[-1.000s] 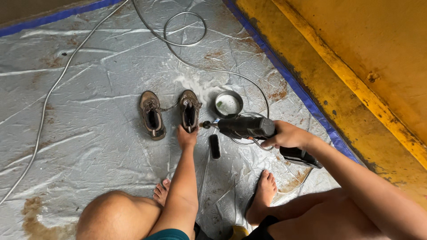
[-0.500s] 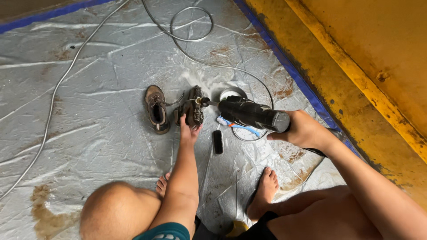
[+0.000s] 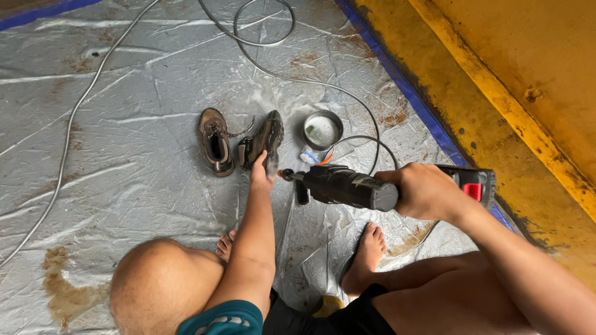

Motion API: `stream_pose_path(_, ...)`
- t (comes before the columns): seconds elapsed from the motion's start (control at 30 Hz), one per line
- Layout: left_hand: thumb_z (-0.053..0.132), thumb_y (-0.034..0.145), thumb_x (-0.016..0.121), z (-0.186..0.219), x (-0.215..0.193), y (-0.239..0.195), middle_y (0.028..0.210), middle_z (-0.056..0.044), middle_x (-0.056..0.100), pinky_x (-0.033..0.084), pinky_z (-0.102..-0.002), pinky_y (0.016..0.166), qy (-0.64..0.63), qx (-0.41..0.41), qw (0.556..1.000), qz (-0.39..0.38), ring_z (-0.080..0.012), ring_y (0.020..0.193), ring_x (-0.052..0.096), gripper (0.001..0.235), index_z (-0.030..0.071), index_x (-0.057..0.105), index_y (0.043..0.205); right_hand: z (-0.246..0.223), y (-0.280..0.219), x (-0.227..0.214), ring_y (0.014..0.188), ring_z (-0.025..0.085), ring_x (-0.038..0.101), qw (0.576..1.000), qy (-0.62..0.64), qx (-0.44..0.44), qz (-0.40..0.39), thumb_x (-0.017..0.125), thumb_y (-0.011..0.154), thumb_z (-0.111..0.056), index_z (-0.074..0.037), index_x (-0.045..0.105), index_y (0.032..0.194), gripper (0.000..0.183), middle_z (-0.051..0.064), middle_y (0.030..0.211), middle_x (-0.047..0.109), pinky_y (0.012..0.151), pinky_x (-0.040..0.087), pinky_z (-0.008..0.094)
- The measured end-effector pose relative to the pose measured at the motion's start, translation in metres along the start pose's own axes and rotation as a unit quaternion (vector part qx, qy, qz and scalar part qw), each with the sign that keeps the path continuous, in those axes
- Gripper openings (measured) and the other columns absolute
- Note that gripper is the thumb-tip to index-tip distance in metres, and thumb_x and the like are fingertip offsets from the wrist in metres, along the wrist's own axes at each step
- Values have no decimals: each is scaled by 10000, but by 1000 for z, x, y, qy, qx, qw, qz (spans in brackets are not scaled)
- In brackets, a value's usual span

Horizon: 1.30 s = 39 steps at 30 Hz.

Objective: The person cleans a pair of brown shoes using a power drill with a brush attachment and a toothbrush. They scrub the shoes with the drill, then switch to a toothbrush to clean the soles and sides of one shoe.

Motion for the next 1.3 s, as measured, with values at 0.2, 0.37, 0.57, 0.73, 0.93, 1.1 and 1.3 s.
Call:
stream_pose_path(0.2, 587, 756, 1024, -5, -12, 20, 1199, -131, 703, 669, -503, 933, 21, 15, 1000, 5, -314, 1110, 736, 803, 70, 668, 1257, -9, -3, -6, 993, 359, 823, 1000, -12, -27, 4, 713, 763, -257, -417, 747, 1182, 450, -5, 998, 874, 962, 649, 516)
stream_pose_path(0.37, 578, 744, 1010, 3, -11, 9, 971, -109, 721, 723, -440, 721, 37, 22, 999, 10, -285, 860, 768, 699, 66, 673, 1079, -19, 2, 2, 960, 404, 810, 998, -34, -44, 14, 716, 785, -241, -385, 725, 1205, 444, 36, 986, 858, 920, 646, 546)
stream_pose_path(0.57, 598, 690, 980, 8, -35, 1, 973, -122, 740, 715, -485, 784, 60, 18, 997, 40, -302, 888, 778, 725, 72, 691, 1096, 4, 17, 10, 944, 347, 835, 999, 8, -41, 32, 699, 785, -206, -407, 734, 1211, 472, 12, 912, 870, 880, 660, 515)
stream_pose_path(0.73, 535, 602, 1041, 0, -68, 6, 1117, -200, 661, 716, -581, 759, 73, 87, 983, 141, -367, 965, 731, 964, 114, 478, 1263, 5, 25, -2, 940, 373, 827, 998, 4, -41, 54, 692, 798, -138, -315, 739, 1149, 396, 69, 917, 861, 879, 652, 502)
stream_pose_path(0.93, 518, 769, 1056, -2, -59, -46, 1692, -331, 255, 505, -699, 1128, 72, 170, 969, 163, -523, 1530, 404, 1490, 29, -19, 1678, 10, 39, 8, 1032, 409, 802, 998, -21, 5, 61, 682, 820, -267, -376, 727, 1213, 411, 84, 960, 846, 984, 631, 548)
stream_pose_path(1.1, 655, 709, 1016, 10, -61, -58, 1581, -339, 348, 456, -693, 1218, 279, 242, 890, 268, -569, 1509, 410, 1426, -22, 214, 1674, 8, 42, 7, 1072, 432, 789, 999, -8, 6, 53, 709, 808, -267, -362, 733, 1280, 483, 117, 997, 845, 1010, 617, 570)
stream_pose_path(1.3, 409, 834, 828, 37, -5, -68, 1032, 31, 662, 510, -512, 868, 524, 572, 589, 227, -273, 1040, 649, 310, 277, 661, 1060, 3, 37, 0, 1058, 440, 790, 998, -16, 10, 55, 689, 838, -280, -389, 704, 1334, 508, 142, 1018, 844, 1018, 623, 563)
Point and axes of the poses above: each hand's wrist, its own y-axis towards the middle knuckle, its own x-axis out of the palm, z = x × y, the point moved 6 cm from there along y, towards the middle knuckle
